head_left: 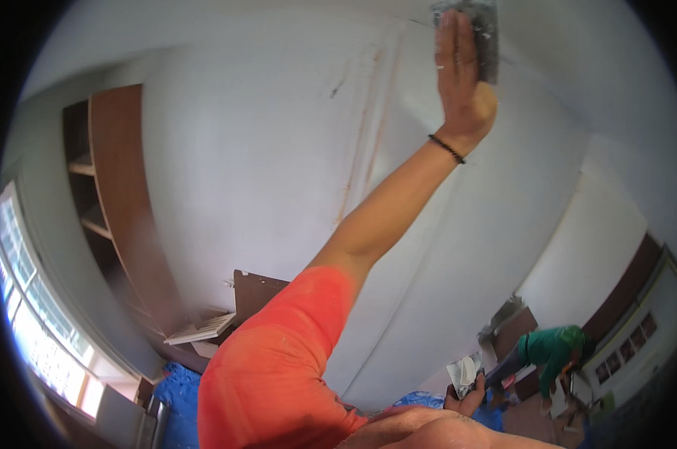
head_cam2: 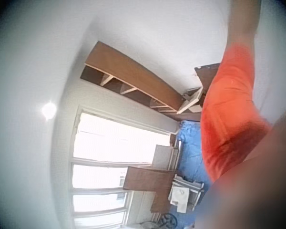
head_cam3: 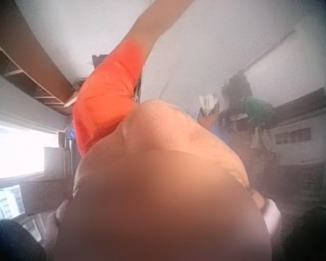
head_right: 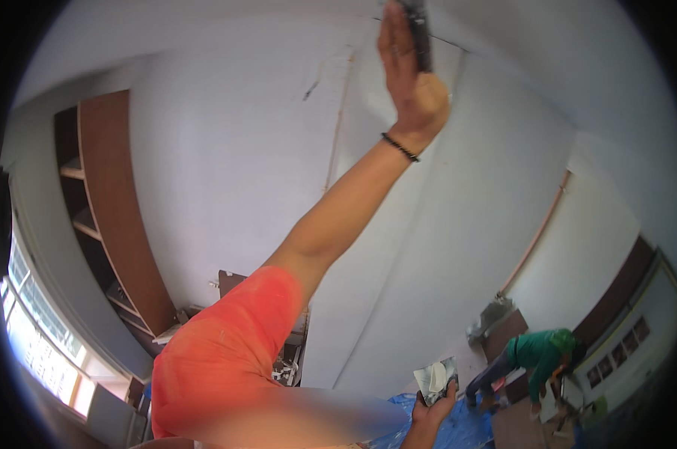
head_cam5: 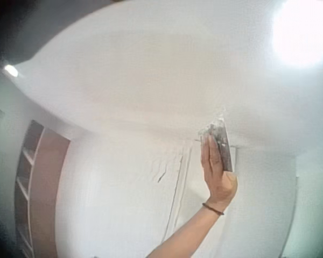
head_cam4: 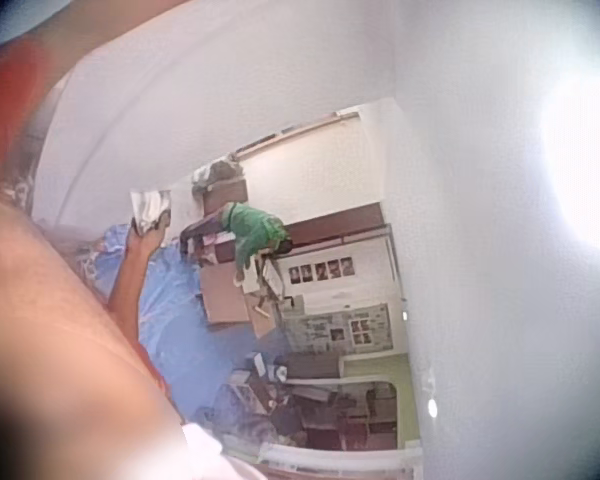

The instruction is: The person uses a putty knife to scoop joint compound from a container and applies it to a vertical seam on a wall. They repeatedly smooth the compound along the seam with the knife, working on a specific section of the wall.

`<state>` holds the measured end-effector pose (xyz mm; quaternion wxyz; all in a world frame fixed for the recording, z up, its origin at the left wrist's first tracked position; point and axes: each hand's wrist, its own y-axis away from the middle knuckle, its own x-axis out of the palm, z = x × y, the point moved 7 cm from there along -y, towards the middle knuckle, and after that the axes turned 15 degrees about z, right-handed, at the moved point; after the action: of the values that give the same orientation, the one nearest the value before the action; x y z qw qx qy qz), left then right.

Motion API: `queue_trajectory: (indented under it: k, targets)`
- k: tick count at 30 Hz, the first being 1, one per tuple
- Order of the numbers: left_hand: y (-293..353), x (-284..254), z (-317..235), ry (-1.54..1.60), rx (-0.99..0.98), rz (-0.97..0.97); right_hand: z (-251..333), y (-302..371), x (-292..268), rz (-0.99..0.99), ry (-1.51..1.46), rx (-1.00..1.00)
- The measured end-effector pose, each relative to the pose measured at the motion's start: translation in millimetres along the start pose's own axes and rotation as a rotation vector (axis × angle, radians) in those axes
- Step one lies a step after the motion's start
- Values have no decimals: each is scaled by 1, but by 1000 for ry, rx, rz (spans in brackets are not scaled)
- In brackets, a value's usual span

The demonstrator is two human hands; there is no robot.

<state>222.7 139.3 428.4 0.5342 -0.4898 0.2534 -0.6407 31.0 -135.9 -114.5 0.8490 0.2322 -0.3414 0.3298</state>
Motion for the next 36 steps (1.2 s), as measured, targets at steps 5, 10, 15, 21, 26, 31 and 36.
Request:
queue_trajectory:
  k: [5,10,15,21,26,31,36]
  targets:
    - [-89,-199,19,-417,15,-397,5,-25,-10,79,83,56]
    - [-157,-299,38,-546,-9,-462,-2,-41,-7,196,118,106]
    - [-156,-260,33,-575,93,-457,-1,-34,0,229,106,89]
    - [-118,-157,39,-438,-32,-420,-3,-18,-1,94,75,59]
    - [-100,-69,30,-401,-66,-339,-9,-11,-2,46,18,12]
    - [-59,33,34,-750,-38,-218,-6,-9,-7,55,-53,-66]
    - [-14,21,13,-126,-110,-72,-2,-8,-4,16,2,-16]
